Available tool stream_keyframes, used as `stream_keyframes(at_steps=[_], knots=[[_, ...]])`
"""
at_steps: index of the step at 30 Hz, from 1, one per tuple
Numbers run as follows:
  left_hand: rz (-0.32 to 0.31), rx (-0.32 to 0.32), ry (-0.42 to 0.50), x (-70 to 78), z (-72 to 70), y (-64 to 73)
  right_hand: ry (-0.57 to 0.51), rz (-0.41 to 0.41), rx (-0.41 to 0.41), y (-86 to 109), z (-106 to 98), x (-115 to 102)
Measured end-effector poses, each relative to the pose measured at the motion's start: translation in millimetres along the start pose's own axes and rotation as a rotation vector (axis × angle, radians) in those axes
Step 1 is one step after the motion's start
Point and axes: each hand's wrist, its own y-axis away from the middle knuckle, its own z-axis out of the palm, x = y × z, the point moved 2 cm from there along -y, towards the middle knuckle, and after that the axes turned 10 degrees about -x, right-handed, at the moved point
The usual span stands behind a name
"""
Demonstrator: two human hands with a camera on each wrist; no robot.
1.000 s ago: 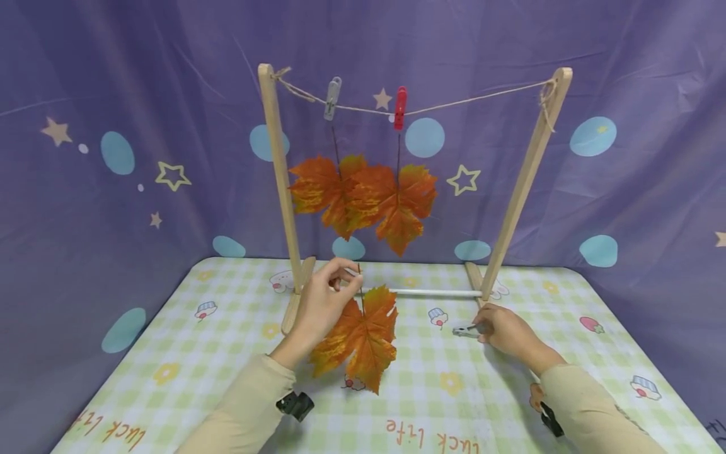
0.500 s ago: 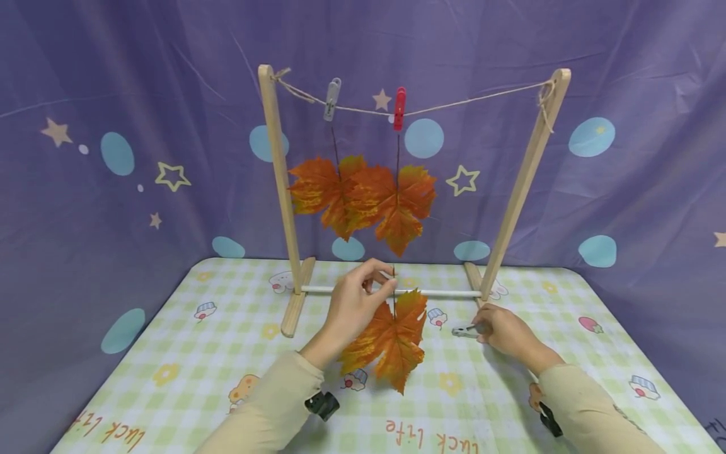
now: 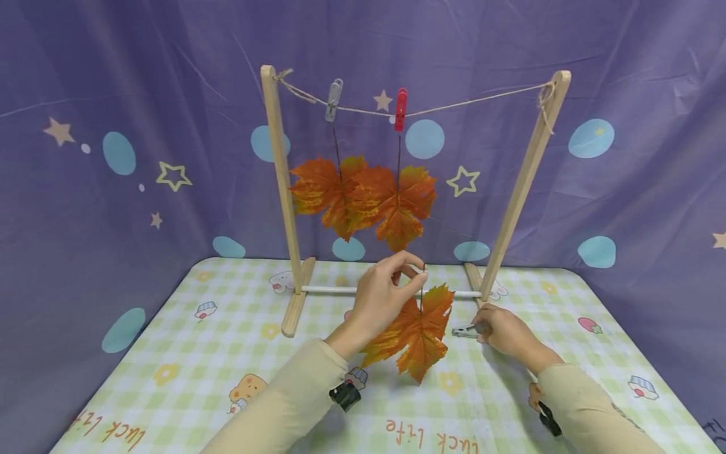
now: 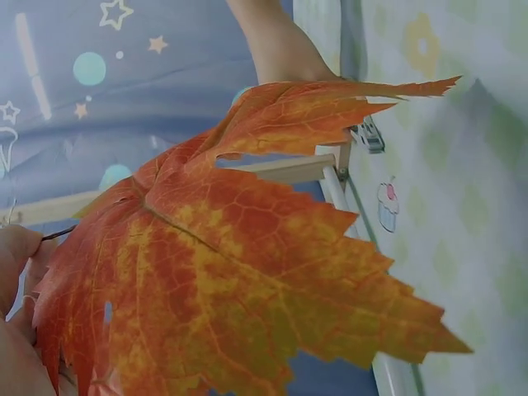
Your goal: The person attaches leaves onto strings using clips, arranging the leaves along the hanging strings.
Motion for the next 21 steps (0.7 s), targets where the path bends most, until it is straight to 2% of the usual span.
stream_keyframes(at_steps=[8, 15, 21], knots=[[0.061, -0.004, -0.062, 9.3, 7.6, -19.2, 0.013, -0.015, 0.007, -2.4, 0.7, 0.9], [0.128, 0.009, -0.132, 17.4, 5.5, -39.9, 0.018, 0.000, 0.003, -1.8, 0.3, 1.3], [0.145, -0.005, -0.150, 23.6, 2.2, -54.5, 0.015, 0.016, -0.003, -1.6, 0.1, 2.6]])
